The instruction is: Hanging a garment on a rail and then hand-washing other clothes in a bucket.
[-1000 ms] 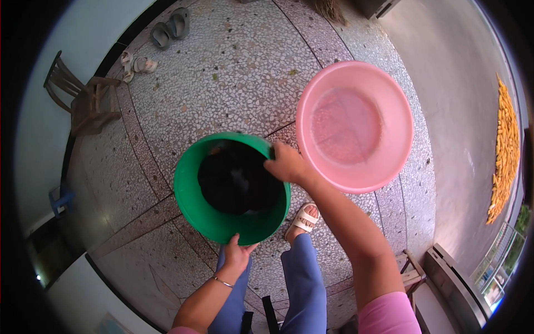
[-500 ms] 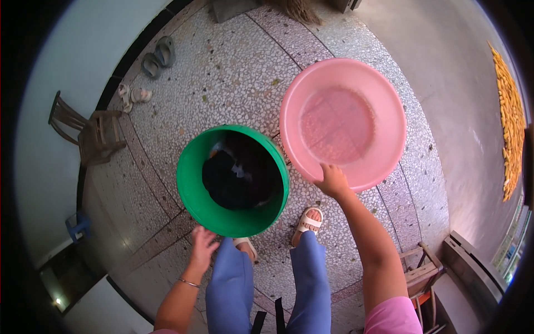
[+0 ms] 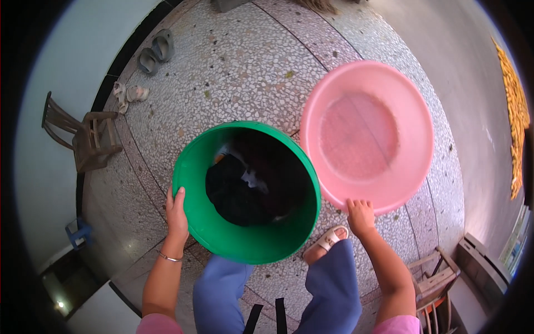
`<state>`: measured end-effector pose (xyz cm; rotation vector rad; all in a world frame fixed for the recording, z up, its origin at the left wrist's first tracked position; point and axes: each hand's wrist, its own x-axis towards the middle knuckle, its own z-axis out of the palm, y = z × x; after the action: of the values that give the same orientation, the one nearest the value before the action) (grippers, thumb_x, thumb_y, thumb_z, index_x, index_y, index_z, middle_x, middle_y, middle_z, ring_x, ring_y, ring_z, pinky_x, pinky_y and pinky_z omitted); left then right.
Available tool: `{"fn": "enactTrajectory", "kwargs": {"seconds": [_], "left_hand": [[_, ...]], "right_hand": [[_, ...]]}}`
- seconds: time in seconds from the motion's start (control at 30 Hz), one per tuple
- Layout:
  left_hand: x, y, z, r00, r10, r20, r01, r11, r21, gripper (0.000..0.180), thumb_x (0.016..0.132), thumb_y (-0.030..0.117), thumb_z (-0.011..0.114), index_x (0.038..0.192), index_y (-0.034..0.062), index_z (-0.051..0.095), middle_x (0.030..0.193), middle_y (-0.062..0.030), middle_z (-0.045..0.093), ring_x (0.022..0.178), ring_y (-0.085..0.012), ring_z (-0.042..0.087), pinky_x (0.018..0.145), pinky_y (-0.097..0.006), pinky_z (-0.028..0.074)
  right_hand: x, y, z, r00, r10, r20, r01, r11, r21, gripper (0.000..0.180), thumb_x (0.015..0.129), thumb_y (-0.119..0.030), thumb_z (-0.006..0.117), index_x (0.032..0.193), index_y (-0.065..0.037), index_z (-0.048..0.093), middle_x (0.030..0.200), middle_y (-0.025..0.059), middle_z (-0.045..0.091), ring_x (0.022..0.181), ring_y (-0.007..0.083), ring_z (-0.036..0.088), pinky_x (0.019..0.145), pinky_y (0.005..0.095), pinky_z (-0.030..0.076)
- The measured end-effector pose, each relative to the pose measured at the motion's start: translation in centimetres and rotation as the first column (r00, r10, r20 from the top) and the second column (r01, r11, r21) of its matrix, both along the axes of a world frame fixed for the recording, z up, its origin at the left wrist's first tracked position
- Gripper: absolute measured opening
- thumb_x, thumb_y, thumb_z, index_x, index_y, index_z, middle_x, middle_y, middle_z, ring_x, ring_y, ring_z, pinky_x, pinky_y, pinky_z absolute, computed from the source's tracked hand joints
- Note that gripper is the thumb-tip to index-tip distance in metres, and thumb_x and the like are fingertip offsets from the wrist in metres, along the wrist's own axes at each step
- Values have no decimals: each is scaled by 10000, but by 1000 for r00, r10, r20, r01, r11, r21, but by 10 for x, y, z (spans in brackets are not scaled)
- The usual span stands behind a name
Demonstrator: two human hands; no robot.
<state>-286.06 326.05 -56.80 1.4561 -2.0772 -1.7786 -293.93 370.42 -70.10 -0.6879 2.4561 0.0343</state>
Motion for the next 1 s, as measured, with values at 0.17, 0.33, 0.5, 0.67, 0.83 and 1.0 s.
{"fn": "enactTrajectory", "kwargs": {"seconds": [0.17,0.33,0.5,0.67,0.83,1.0], "left_hand": [[-6,4,-13,989,-145,-40,130,956,-262,390,911,228,454,1224,-1,414,1074,-78,530,945,-145,506,826,-266,406],[2,-4,-10,979,-29,-201,23,999,-32,406,915,233,437,1241,-6,397,1095,-72,518,965,-132,491,840,-245,389],[4,-20,-4,969,46,-243,37,945,324,312,888,232,465,1106,13,513,921,-40,573,793,-95,539,680,-220,437],[4,-24,-39,945,152,-291,14,866,500,207,844,223,499,876,40,589,717,-28,593,592,-112,567,519,-231,465],[8,-22,-31,930,183,-318,13,851,526,199,847,204,485,880,30,575,707,-27,579,553,-114,548,486,-244,470],[11,-18,-24,921,163,-354,58,841,539,151,830,154,501,911,40,558,742,12,534,629,-69,503,538,-212,409]], "right_hand": [[-20,10,14,923,7,384,5,1000,-30,386,674,-345,685,973,-111,618,881,129,633,815,305,598,716,404,469],[-118,-80,126,846,-531,-55,272,517,-812,237,721,30,611,950,-15,577,816,76,586,686,159,531,604,269,429],[-106,-224,190,865,477,-155,-385,432,-816,455,717,-81,652,1138,-50,483,1004,130,536,929,265,527,808,364,419],[-29,-297,105,645,683,342,-640,728,-247,1116,576,-373,777,1414,-214,57,1437,245,-47,1277,503,136,978,538,311],[11,-300,33,763,637,108,-607,764,-218,915,611,-288,741,1375,-296,236,1441,204,59,1309,430,107,845,525,430],[6,-330,20,701,702,130,-689,713,-135,693,630,-259,709,1260,-220,421,1316,167,355,1211,346,366,828,409,467]]}}
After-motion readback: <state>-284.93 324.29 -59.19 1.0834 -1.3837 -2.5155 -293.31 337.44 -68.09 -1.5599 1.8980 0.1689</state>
